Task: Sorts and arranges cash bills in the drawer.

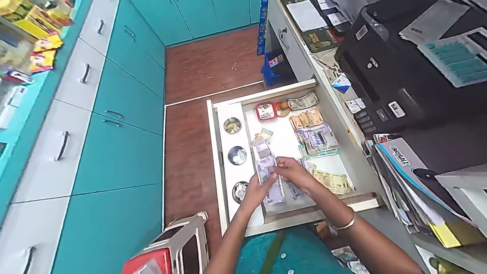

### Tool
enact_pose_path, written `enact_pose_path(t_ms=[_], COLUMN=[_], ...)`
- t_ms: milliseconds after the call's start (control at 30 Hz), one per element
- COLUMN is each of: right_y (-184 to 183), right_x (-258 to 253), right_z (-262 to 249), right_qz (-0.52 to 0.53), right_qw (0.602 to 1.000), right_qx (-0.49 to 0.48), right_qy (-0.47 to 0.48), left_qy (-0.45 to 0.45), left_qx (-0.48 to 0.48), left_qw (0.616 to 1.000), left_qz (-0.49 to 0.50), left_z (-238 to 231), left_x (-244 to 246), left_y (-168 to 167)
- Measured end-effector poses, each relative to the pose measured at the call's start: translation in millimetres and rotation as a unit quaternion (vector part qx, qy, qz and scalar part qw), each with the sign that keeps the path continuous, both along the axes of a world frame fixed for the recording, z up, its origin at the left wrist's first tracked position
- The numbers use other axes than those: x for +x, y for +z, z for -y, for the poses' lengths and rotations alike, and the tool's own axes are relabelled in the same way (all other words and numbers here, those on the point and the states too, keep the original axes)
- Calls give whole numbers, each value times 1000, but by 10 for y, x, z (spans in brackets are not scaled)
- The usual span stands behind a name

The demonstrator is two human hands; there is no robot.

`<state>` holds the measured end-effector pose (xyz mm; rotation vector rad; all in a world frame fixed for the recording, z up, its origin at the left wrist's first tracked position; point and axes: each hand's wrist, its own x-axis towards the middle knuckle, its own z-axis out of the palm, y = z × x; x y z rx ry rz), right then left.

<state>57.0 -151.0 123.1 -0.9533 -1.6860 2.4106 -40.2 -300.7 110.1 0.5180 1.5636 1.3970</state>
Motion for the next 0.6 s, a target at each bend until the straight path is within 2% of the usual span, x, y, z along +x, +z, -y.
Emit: enact_pose_path(t_ms=[67, 133, 167, 233, 300, 467, 600], right_y=[-302, -753, -982, -1247, -1344, -1303, -1253], right_x=[-90, -193, -218, -304, -402, -394, -439], right_z=[40, -37, -89, -122, -84, -223, -113], right_qz=[25, 127, 191, 291, 314, 244, 308], right_qw=[996, 977, 955, 913, 894, 934, 900], right_qx=[-22, 127, 210, 284, 320, 260, 309], right_qy=[-78, -113, -90, -21, -3, -26, 24], left_qy=[44, 129, 167, 215, 235, 263, 278], left_qx=[11, 19, 19, 16, 17, 24, 56], left_qw=[993, 978, 967, 948, 930, 899, 877], left_qz=[105, 166, 190, 233, 280, 349, 388], left_z=[-14, 37, 85, 189, 264, 336, 396], left_x=[1, 9, 5, -16, -21, -66, -110], left_y=[-60, -112, -132, -159, -135, -90, -112])
